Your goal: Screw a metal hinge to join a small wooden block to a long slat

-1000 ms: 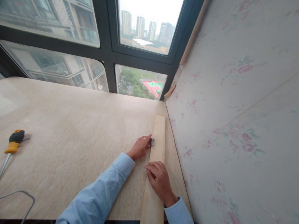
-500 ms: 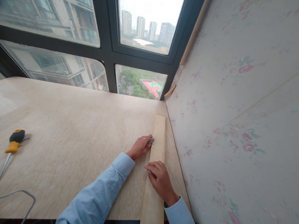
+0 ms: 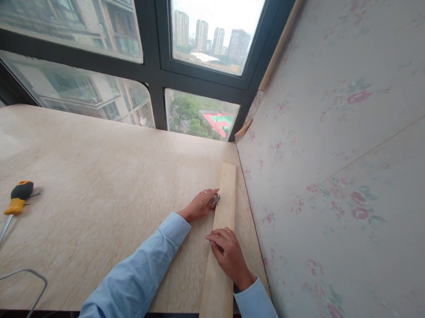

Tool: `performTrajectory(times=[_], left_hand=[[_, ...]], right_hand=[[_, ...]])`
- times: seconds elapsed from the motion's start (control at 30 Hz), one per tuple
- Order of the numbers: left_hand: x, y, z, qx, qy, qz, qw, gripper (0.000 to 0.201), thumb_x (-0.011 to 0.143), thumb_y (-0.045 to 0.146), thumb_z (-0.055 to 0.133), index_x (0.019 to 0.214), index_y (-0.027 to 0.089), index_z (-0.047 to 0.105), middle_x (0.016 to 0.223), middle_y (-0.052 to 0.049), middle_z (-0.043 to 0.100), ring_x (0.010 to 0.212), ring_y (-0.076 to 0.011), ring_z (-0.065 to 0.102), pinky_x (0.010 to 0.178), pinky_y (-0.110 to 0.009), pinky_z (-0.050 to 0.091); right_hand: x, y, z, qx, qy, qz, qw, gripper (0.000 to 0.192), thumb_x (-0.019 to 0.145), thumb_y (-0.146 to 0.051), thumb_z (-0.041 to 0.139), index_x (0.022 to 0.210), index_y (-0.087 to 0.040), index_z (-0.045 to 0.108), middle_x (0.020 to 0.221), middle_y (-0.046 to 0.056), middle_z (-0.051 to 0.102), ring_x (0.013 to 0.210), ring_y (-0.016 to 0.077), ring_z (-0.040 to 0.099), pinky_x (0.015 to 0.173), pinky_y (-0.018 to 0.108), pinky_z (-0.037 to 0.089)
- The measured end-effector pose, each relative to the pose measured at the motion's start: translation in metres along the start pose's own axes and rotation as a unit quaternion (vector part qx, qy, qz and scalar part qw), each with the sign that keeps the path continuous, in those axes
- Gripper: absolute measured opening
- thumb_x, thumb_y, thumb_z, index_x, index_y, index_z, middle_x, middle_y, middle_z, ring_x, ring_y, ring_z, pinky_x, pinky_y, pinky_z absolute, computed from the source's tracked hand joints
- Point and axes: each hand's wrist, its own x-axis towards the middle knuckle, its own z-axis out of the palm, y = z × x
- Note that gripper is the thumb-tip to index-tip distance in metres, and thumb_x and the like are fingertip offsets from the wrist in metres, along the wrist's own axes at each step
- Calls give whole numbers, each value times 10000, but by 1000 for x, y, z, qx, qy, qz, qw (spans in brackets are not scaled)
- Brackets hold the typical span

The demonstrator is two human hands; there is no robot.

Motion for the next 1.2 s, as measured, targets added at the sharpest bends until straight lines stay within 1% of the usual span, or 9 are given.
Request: performTrajectory(times=[0.23, 0.43, 0.53, 0.77, 0.87, 0.97, 1.1, 1.2], left_hand=[[8, -6, -10, -50, -30, 13, 998, 770, 721, 96, 706, 1430, 154, 411, 1227, -117, 606, 1143, -244, 549, 1028, -404, 419], [14, -6, -20, -73, -60, 36, 995, 681, 691, 121, 736, 1341, 166, 536, 1162, -100, 614, 1049, -220, 583, 969, -355, 456], [15, -6, -23, -81, -66, 38, 994, 670, 692, 142, 736, 1334, 148, 542, 1133, -98, 619, 1010, -215, 593, 943, -357, 468], [13, -9, -21, -163, -47, 25, 985, 648, 724, 166, 729, 1340, 159, 531, 1172, -110, 623, 1072, -207, 594, 979, -370, 462], [12, -13, -17, -195, -38, 19, 980, 613, 735, 155, 721, 1320, 156, 541, 1179, -116, 632, 1040, -197, 615, 961, -377, 481], [12, -17, -15, -220, -35, 19, 975, 600, 741, 164, 727, 1309, 129, 539, 1180, -135, 636, 998, -189, 636, 941, -375, 496], [9, -17, -15, -227, -24, 18, 973, 598, 739, 179, 742, 1298, 118, 539, 1179, -144, 641, 1011, -198, 642, 947, -376, 498], [1, -10, -16, -201, 2, -2, 980, 536, 753, 167, 718, 1264, 122, 563, 1164, -134, 652, 1008, -201, 643, 945, -368, 498]], right_hand=[[0, -1, -1, 2, -5, 3, 1000, 232, 925, -134, 536, 1003, -245, 724, 896, 49, 704, 843, 201, 616, 761, 369, 496], [0, -1, 1, -1, 1, 4, 1000, 229, 921, -123, 536, 996, -236, 720, 885, 49, 698, 833, 200, 610, 748, 366, 489], [0, -1, 1, -2, 4, 4, 1000, 231, 921, -124, 534, 1000, -238, 719, 884, 48, 699, 832, 200, 611, 745, 365, 487], [1, -3, 0, -4, 4, 5, 1000, 242, 927, -133, 525, 1004, -251, 721, 885, 52, 704, 825, 203, 620, 735, 363, 488], [1, -3, 0, -4, 4, 2, 1000, 238, 920, -119, 534, 1005, -246, 717, 890, 48, 704, 831, 202, 620, 733, 359, 486], [0, -3, 0, -7, 3, 2, 1000, 234, 924, -121, 533, 1007, -243, 715, 895, 49, 704, 836, 202, 617, 738, 363, 486], [0, -2, -1, -5, -8, 7, 1000, 240, 932, -142, 529, 1029, -253, 718, 897, 52, 702, 840, 205, 620, 744, 370, 498], [0, 0, -2, 1, -16, 2, 1000, 249, 936, -152, 523, 1050, -262, 715, 911, 57, 701, 846, 210, 627, 747, 375, 512]])
